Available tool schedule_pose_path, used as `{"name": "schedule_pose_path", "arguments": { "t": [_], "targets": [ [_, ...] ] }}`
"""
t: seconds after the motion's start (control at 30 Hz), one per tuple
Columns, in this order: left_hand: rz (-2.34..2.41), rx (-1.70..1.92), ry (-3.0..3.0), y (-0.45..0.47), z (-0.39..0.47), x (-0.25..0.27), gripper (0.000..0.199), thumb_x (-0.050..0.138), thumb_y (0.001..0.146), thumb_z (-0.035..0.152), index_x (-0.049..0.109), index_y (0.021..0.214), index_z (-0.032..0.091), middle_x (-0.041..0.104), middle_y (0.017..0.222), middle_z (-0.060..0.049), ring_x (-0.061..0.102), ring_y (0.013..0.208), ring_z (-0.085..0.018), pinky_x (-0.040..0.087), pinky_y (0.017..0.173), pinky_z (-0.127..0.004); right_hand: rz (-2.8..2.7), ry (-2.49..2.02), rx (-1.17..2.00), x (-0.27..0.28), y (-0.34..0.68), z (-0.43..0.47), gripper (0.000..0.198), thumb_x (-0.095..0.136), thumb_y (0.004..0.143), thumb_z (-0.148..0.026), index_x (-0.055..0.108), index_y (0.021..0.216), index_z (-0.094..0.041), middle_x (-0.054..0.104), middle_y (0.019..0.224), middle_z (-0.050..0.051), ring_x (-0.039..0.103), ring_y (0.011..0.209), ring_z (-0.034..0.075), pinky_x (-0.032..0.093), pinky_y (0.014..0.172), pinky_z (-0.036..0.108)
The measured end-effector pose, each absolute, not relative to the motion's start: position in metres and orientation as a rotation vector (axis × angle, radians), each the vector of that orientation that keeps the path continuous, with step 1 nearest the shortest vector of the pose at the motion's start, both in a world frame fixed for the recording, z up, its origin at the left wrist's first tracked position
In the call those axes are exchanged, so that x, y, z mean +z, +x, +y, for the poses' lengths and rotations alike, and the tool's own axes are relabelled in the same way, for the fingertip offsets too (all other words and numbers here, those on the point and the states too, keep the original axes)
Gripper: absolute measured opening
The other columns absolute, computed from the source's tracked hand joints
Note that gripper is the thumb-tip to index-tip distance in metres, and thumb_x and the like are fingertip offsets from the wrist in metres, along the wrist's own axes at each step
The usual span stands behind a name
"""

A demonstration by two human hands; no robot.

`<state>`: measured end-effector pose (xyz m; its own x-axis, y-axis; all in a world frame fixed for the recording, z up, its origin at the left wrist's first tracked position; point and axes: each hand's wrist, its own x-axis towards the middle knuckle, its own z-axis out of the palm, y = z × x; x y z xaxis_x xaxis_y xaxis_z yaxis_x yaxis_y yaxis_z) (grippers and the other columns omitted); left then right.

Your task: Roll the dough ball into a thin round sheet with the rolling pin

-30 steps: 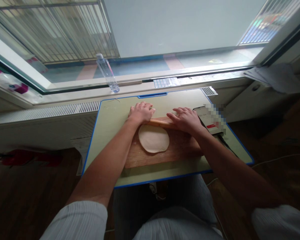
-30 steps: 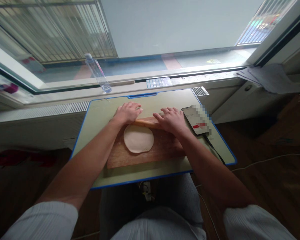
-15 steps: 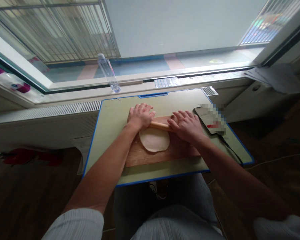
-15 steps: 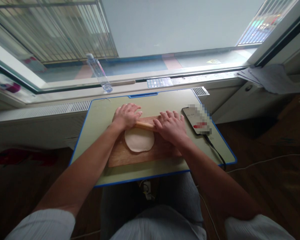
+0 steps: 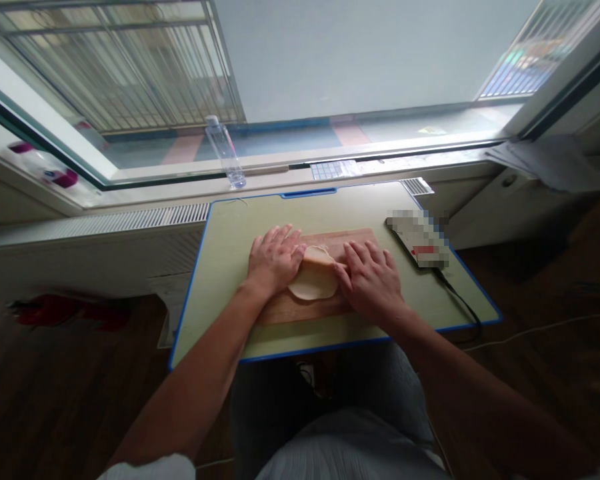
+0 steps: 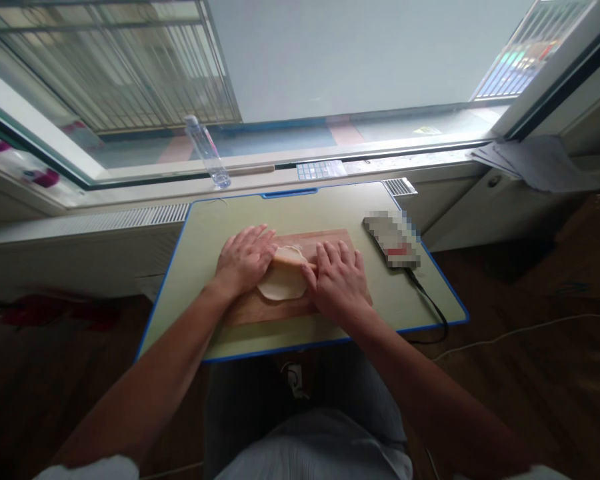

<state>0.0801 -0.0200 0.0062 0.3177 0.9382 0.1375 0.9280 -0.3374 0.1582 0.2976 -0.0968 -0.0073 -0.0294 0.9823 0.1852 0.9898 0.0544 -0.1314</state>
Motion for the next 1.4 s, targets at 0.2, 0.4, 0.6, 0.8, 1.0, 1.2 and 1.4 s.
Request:
{"name": "schedule_pose_path", "arguments": {
  "t": [0.2,0.4,0.6,0.8,1.0,1.2,1.4],
  "targets": [
    [1.857,0.390,2.455,0.069,-0.073,0.004,0.061,0.040,0.114,0.048,0.055,0.168,0.026,0.054,0.174,-0.009,0.045,0.165,-0.035,0.035,0.134,-0.064,-2.103,-1.967,-0.012,-0.009,0.295,-0.119,0.070,0.039,0.115,-0.061,0.057,0.165,-0.016,0.057,0.171,0.014,0.044,0.161,0.039,0.029,0.132,0.060],
    [1.952,0.419,2.366,0.065,-0.122,0.004,0.060,0.034,0.117,0.049,0.058,0.165,0.024,0.052,0.174,-0.011,0.049,0.163,-0.033,0.028,0.136,-0.070,-2.111,-1.930,0.012,-0.009,0.300,-0.114,0.066,0.033,0.117,-0.060,0.060,0.164,-0.022,0.056,0.172,0.011,0.039,0.165,0.037,0.021,0.135,0.067],
    [2.062,0.392,2.286,0.076,-0.088,0.007,0.060,0.033,0.116,0.049,0.060,0.164,0.026,0.054,0.173,-0.012,0.046,0.164,-0.034,0.026,0.137,-0.072,-2.217,-1.984,-0.003,-0.003,0.299,-0.053,0.070,0.024,0.117,-0.062,0.056,0.168,-0.025,0.049,0.177,0.009,0.033,0.167,0.041,0.023,0.133,0.071],
    [2.091,0.380,2.292,0.074,-0.047,0.007,0.059,0.034,0.115,0.050,0.059,0.166,0.032,0.053,0.175,-0.010,0.047,0.162,-0.036,0.029,0.135,-0.071,-2.249,-1.988,0.027,-0.001,0.296,-0.015,0.069,0.027,0.115,-0.064,0.056,0.167,-0.029,0.053,0.174,0.010,0.041,0.163,0.042,0.031,0.130,0.071],
    [2.100,0.346,2.267,0.072,-0.015,0.007,0.057,0.038,0.113,0.049,0.064,0.162,0.034,0.055,0.173,-0.009,0.051,0.158,-0.035,0.034,0.133,-0.067,-2.218,-2.011,0.171,0.005,0.295,0.007,0.073,0.027,0.115,-0.066,0.051,0.171,-0.026,0.050,0.177,0.010,0.039,0.163,0.041,0.031,0.131,0.068],
    [2.036,0.231,2.202,0.068,0.021,0.010,0.061,0.037,0.112,0.055,0.059,0.165,0.034,0.050,0.177,-0.009,0.048,0.160,-0.035,0.037,0.132,-0.063,-2.199,-2.004,0.248,0.007,0.295,0.030,0.069,0.025,0.116,-0.060,0.052,0.170,-0.027,0.050,0.176,0.011,0.041,0.160,0.038,0.033,0.129,0.066],
    [1.960,0.106,2.131,0.065,0.053,0.011,0.068,0.035,0.110,0.059,0.050,0.171,0.033,0.042,0.182,-0.009,0.042,0.165,-0.036,0.033,0.134,-0.066,-2.076,-2.049,0.313,0.005,0.293,0.055,0.066,0.034,0.114,-0.061,0.062,0.159,-0.022,0.057,0.170,0.015,0.049,0.154,0.037,0.036,0.128,0.061]
  ]
}}
